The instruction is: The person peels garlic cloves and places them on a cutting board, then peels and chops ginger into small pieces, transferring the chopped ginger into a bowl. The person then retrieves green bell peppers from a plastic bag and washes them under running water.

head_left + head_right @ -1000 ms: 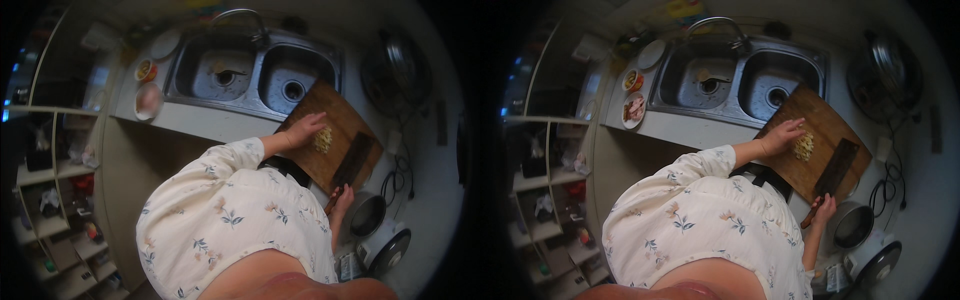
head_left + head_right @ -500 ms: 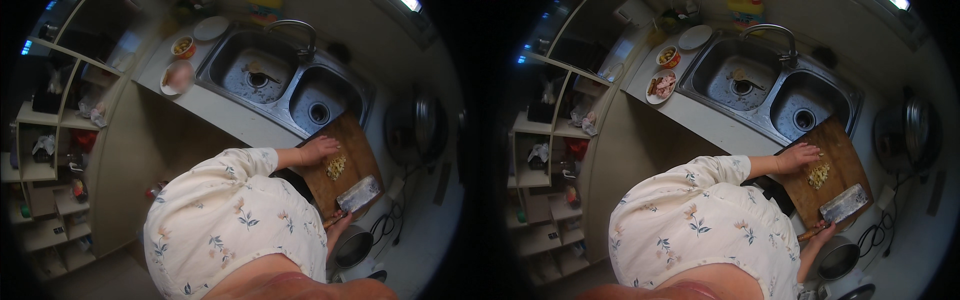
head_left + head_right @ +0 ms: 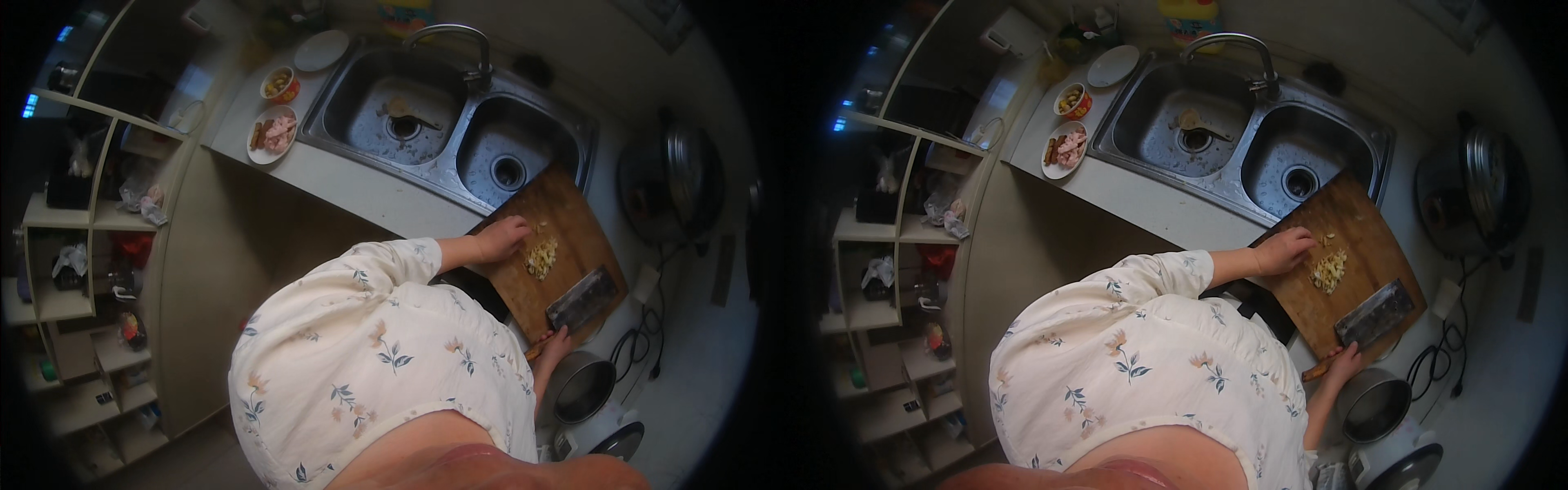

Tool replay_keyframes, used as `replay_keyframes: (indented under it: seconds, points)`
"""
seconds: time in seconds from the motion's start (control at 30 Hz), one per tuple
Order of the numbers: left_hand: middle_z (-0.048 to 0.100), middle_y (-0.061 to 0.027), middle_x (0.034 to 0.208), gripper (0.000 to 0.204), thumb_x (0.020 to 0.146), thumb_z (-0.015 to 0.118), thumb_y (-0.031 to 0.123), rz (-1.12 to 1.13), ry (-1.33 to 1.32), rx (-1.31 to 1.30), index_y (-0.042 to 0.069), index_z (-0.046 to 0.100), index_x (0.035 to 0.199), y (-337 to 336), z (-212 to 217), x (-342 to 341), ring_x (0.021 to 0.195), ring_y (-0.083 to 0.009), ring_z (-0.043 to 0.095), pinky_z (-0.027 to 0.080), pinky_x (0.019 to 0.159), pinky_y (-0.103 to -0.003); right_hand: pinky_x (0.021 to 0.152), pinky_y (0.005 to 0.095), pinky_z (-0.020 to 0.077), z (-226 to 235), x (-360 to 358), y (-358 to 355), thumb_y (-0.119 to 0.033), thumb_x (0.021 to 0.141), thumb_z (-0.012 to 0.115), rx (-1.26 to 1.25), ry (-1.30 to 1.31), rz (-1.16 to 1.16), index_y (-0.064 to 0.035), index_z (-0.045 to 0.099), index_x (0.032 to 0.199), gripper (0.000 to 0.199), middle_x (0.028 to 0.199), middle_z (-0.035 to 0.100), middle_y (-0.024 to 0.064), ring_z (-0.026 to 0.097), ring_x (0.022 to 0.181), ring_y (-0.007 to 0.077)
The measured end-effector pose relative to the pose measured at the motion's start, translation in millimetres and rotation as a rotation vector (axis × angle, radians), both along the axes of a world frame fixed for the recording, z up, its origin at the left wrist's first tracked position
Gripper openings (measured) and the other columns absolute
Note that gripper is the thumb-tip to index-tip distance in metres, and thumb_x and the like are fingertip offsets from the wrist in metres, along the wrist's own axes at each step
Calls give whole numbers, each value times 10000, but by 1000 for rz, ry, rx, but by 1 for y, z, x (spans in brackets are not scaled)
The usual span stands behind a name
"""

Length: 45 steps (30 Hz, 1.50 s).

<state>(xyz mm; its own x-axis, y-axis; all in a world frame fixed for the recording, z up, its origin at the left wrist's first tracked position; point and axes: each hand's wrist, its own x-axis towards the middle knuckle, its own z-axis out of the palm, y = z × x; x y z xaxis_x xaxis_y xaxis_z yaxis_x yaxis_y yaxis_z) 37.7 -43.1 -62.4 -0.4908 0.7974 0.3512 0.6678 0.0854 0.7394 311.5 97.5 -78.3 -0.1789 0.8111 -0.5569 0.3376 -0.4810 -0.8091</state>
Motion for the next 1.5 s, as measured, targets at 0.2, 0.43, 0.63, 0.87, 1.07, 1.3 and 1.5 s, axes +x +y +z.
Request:
replay_keyframes:
  seconds: [0.2,0.43,0.63,0.87,1.07,1.3,1.5]
  points:
    - [532,-138,1050,301,657,577,9,-8,131,77,40,551,955,1,-4,-5,961,-315,516,446,808,-360,584,372,457,7,3,3,-298,860,493,410,-421,383,76,516,901,377,766,575,201,575,667,308]
    - [541,-124,1034,299,638,576,30,-88,203,70,36,548,935,4,4,-3,957,-305,523,437,807,-372,743,412,421,34,-6,-7,-324,815,545,644,-670,505,106,548,913,441,902,557,311,519,885,442]
    - [549,-125,993,265,638,604,46,-115,174,50,49,557,899,-6,12,-8,929,-304,531,429,788,-374,681,399,437,19,2,2,-274,822,559,663,-568,503,86,550,888,366,839,589,258,573,777,376]
    - [486,-186,1174,293,825,534,135,-26,79,1,2,526,1086,-7,7,-4,1087,-340,463,384,921,-369,466,275,432,10,4,-12,-167,862,499,249,-83,96,10,452,848,183,658,535,78,522,514,139]
    - [432,-201,1229,376,822,519,132,-20,140,-48,-7,455,1165,6,6,0,1148,-360,398,320,972,-395,423,251,406,13,8,-34,-182,880,482,231,-68,73,7,426,980,221,632,492,41,476,475,106]
    - [497,-171,1144,274,792,545,115,227,148,103,10,520,1043,-5,11,-34,1061,-340,469,366,910,-401,648,382,437,1,22,-20,-273,795,592,821,-633,375,40,523,892,335,738,573,183,554,686,311]
    - [580,-136,943,239,833,503,159,733,-163,145,-7,545,1000,-65,-4,-116,825,-270,569,454,733,-334,633,345,445,15,18,12,-228,776,620,915,-638,456,7,529,936,298,751,537,139,526,674,269]
